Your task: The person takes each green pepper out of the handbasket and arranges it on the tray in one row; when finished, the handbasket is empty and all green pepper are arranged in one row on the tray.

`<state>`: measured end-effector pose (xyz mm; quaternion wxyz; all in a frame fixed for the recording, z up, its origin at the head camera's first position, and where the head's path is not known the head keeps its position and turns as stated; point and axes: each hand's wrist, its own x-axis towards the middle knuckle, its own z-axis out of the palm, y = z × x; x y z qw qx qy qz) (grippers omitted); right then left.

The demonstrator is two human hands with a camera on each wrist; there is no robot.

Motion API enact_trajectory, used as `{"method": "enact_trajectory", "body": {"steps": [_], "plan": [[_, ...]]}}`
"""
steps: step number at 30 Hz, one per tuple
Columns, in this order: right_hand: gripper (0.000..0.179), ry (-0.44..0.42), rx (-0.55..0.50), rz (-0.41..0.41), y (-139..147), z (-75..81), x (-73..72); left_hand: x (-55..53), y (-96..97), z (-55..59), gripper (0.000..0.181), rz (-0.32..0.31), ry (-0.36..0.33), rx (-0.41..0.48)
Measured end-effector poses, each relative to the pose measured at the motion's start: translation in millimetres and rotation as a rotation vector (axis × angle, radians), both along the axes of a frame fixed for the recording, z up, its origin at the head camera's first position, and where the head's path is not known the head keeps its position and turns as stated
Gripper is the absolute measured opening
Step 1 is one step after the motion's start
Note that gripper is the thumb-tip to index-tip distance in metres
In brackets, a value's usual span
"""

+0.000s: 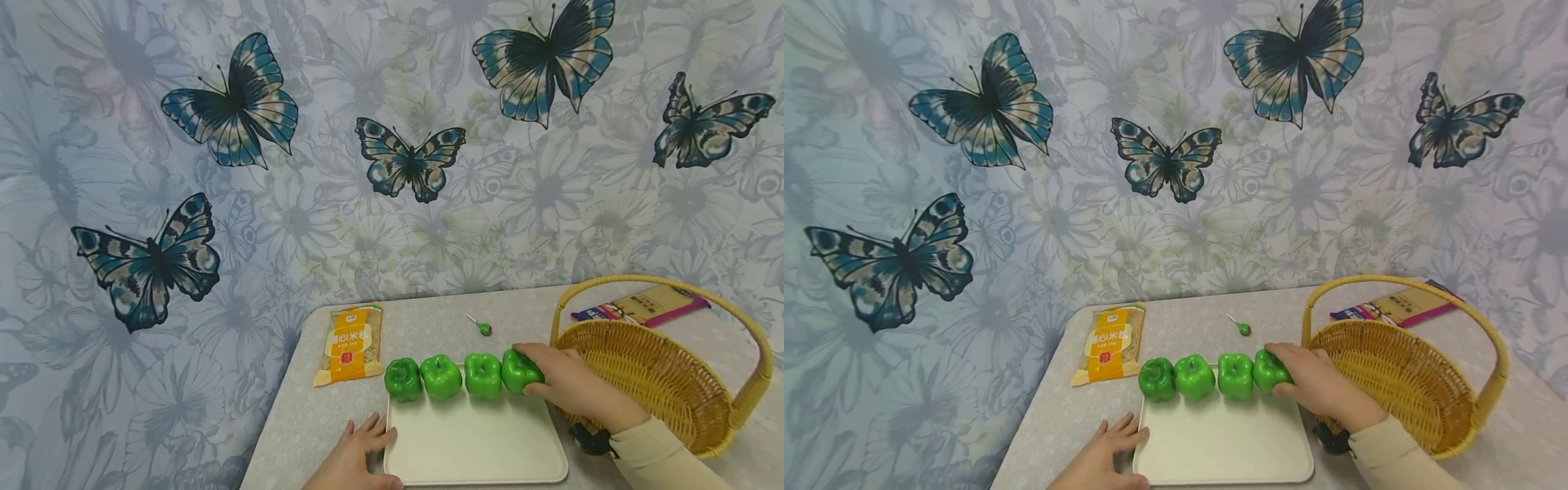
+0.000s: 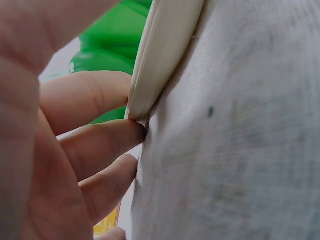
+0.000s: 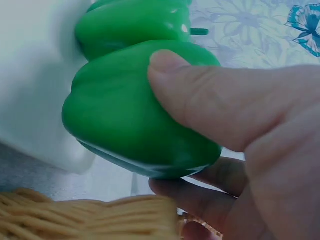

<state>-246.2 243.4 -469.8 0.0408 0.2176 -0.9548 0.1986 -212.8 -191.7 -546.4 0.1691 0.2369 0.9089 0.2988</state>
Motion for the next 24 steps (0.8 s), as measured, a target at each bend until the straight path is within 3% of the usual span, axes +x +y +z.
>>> {"method": "enact_trajectory", "body": {"steps": [24], "plan": [[0.071,0.017,0.008,-0.008,-4,-16.7,-3.5,-1.8,-3.6,3.3,0.082,-0.024,0.012,-0.024]]}}
